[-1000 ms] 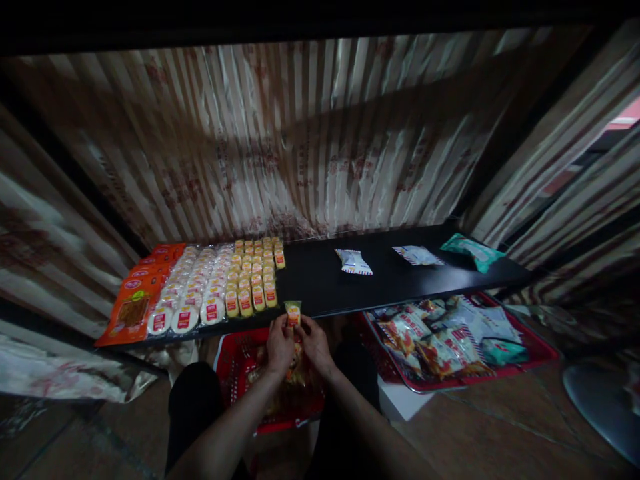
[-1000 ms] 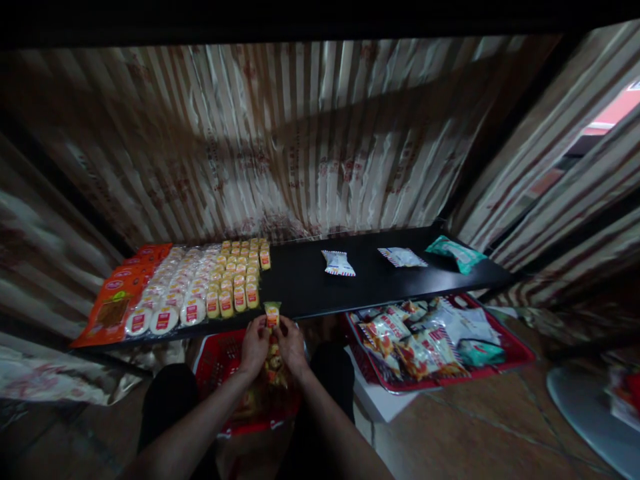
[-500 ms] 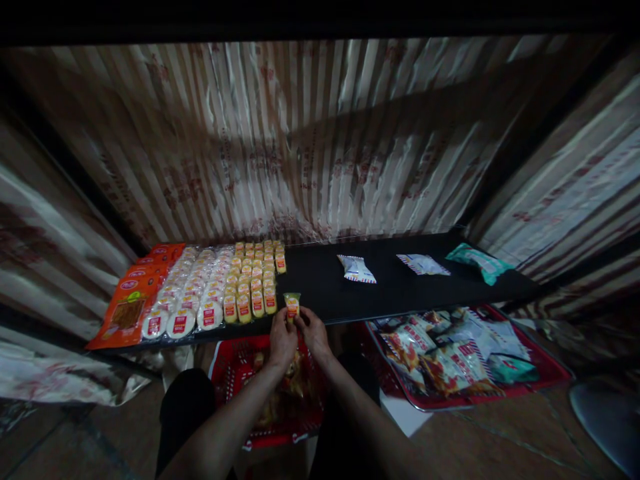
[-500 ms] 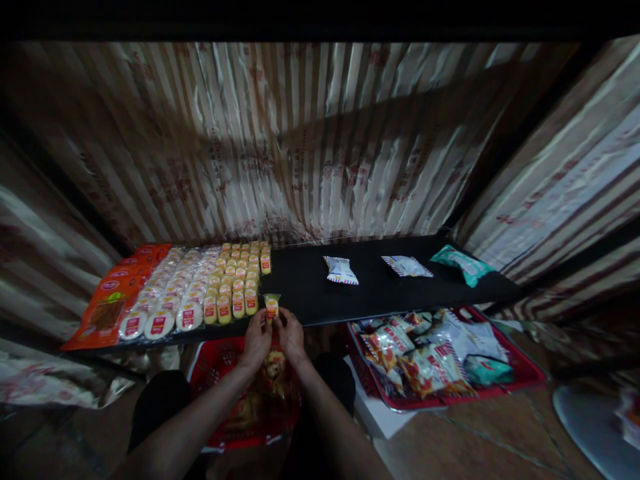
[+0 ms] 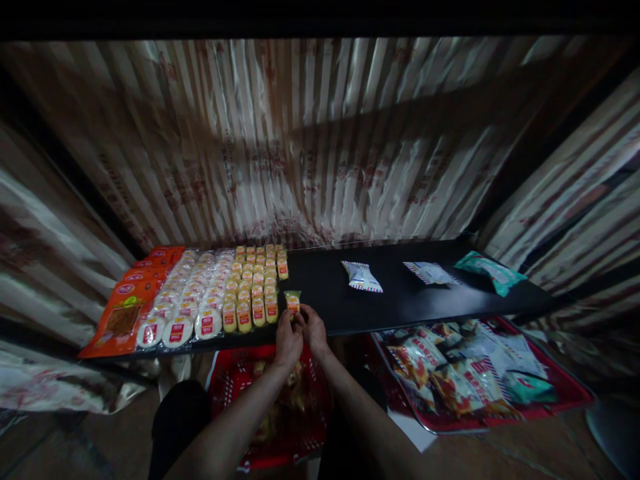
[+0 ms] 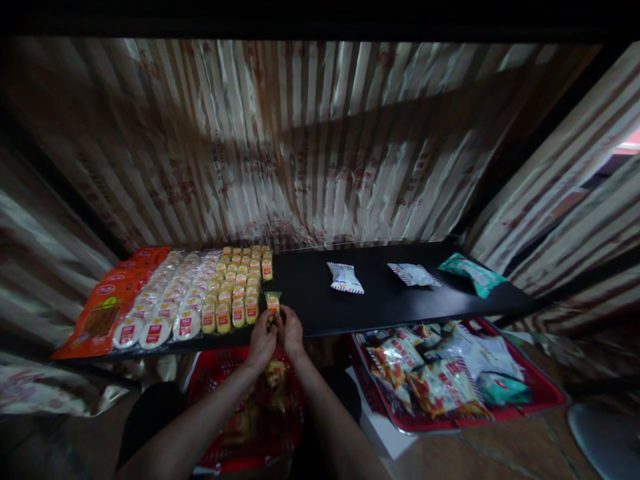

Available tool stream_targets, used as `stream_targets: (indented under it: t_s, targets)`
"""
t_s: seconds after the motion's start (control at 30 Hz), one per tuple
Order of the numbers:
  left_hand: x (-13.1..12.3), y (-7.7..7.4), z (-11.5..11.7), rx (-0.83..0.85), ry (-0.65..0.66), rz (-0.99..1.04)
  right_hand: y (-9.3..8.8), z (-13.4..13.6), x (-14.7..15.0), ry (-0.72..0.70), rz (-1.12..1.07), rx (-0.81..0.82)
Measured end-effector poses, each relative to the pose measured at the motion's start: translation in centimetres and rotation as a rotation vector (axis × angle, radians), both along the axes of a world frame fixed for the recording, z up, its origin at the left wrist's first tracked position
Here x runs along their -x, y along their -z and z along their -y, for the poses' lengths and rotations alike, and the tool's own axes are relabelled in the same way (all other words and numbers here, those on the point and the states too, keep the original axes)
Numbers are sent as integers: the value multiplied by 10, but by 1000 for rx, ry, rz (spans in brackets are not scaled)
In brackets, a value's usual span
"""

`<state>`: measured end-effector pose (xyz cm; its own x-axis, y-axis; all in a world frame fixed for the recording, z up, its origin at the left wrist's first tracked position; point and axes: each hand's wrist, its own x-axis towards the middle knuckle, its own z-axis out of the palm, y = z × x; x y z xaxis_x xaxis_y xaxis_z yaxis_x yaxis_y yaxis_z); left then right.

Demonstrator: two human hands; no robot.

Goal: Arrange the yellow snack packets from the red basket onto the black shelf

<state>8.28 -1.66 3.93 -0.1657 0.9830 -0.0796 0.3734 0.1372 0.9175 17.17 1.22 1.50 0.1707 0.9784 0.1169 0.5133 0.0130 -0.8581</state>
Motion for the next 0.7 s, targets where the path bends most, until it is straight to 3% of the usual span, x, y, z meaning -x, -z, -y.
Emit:
stream_targets:
  t_s: [0.53, 0.7]
  targets:
    - [-8, 3, -27, 59, -50, 104, 6, -29, 6, 22, 19, -36]
    - [-9, 4, -38, -20, -37, 120, 11, -43, 8, 29, 1, -56]
